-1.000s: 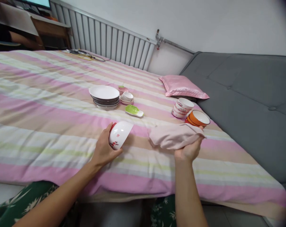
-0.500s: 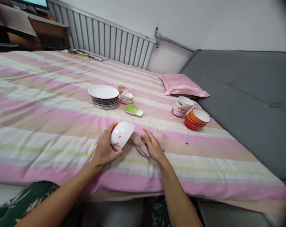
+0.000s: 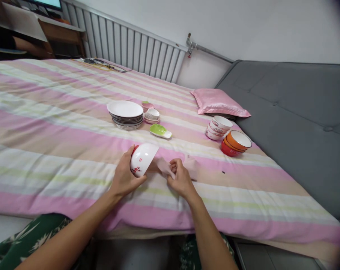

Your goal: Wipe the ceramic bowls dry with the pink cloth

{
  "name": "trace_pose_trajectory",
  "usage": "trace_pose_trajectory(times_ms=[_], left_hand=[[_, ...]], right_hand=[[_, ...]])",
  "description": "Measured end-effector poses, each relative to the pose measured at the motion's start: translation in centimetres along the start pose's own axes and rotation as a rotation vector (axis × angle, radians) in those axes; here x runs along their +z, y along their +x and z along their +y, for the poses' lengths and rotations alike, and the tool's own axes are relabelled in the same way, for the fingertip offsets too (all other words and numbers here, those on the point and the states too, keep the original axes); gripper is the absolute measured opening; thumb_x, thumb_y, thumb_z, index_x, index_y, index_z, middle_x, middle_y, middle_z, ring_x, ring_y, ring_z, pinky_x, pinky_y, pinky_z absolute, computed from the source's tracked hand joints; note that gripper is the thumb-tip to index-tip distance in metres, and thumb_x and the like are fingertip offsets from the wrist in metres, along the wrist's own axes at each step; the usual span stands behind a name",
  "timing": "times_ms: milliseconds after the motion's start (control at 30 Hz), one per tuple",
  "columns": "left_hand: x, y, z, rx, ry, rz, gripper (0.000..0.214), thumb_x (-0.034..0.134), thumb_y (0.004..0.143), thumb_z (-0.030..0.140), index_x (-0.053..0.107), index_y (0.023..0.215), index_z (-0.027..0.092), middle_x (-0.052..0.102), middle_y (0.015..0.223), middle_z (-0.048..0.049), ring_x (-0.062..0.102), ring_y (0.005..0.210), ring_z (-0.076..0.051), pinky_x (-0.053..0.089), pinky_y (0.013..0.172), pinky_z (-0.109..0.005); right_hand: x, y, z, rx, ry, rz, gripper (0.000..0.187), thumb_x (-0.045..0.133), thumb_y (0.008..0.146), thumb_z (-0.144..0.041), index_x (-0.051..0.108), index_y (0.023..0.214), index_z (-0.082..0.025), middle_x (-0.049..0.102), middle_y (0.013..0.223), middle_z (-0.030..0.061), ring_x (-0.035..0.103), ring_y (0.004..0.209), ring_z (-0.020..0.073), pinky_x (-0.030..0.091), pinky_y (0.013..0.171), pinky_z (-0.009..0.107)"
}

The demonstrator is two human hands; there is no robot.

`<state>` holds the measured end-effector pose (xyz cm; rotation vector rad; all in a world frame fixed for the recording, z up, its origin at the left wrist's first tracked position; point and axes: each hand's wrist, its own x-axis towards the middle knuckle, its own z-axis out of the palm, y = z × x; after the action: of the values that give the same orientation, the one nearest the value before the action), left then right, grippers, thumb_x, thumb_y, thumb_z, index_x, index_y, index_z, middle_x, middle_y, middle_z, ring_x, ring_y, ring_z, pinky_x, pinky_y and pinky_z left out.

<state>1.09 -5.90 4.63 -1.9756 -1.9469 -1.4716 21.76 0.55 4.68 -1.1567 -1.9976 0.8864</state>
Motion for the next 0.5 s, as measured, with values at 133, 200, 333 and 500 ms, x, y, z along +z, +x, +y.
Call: trace_pose_trajectory(times_ms=[133, 200, 333, 500], left_hand=[[0.0, 0.0, 0.0, 0.003, 0.007, 0.007, 0.089, 0.067, 0.059, 0.022, 0.030, 0.140, 0.014, 0.048, 0.136, -0.0160, 0.049, 0.123, -0.036, 0.044, 0.101, -0.049], [0.1, 0.0, 0.0, 0.005, 0.010, 0.011, 0.089, 0.067, 0.059, 0.022, 0.030, 0.140, 0.014, 0.048, 0.136, -0.0159, 0.049, 0.123, -0.036, 0.043, 0.101, -0.049], [0.1, -0.1, -0.1, 0.008, 0.002, 0.013, 0.089, 0.067, 0.059, 0.021, 0.031, 0.140, 0.012, 0.048, 0.136, -0.0172, 0.049, 0.123, -0.035, 0.043, 0.101, -0.048], [0.1, -0.1, 0.0, -0.003, 0.007, 0.005, 0.089, 0.067, 0.059, 0.022, 0.031, 0.140, 0.013, 0.049, 0.135, -0.0171, 0.049, 0.122, -0.035, 0.043, 0.101, -0.049]], right_hand=[[-1.0, 0.7, 0.2, 0.160, 0.351, 0.169, 0.018, 0.063, 0.065, -0.024, 0.061, 0.082, -0.019, 0.066, 0.072, -0.0006, 0.061, 0.069, 0.0168, 0.046, 0.066, 0.027], [-1.9, 1.3, 0.5, 0.260, 0.563, 0.335, 0.020, 0.064, 0.065, -0.033, 0.062, 0.079, -0.019, 0.065, 0.067, -0.0016, 0.061, 0.064, 0.0155, 0.047, 0.060, 0.026], [-3.6, 2.2, 1.5, 0.369, 0.755, 0.635, 0.027, 0.055, 0.072, -0.044, 0.057, 0.083, -0.020, 0.067, 0.071, -0.0011, 0.064, 0.071, 0.0148, 0.051, 0.064, 0.027], [-3.5, 1.8, 1.6, 0.423, 0.849, 0.625, 0.030, 0.064, 0.066, -0.046, 0.058, 0.077, -0.018, 0.069, 0.072, 0.0030, 0.065, 0.071, 0.0179, 0.053, 0.062, 0.030]])
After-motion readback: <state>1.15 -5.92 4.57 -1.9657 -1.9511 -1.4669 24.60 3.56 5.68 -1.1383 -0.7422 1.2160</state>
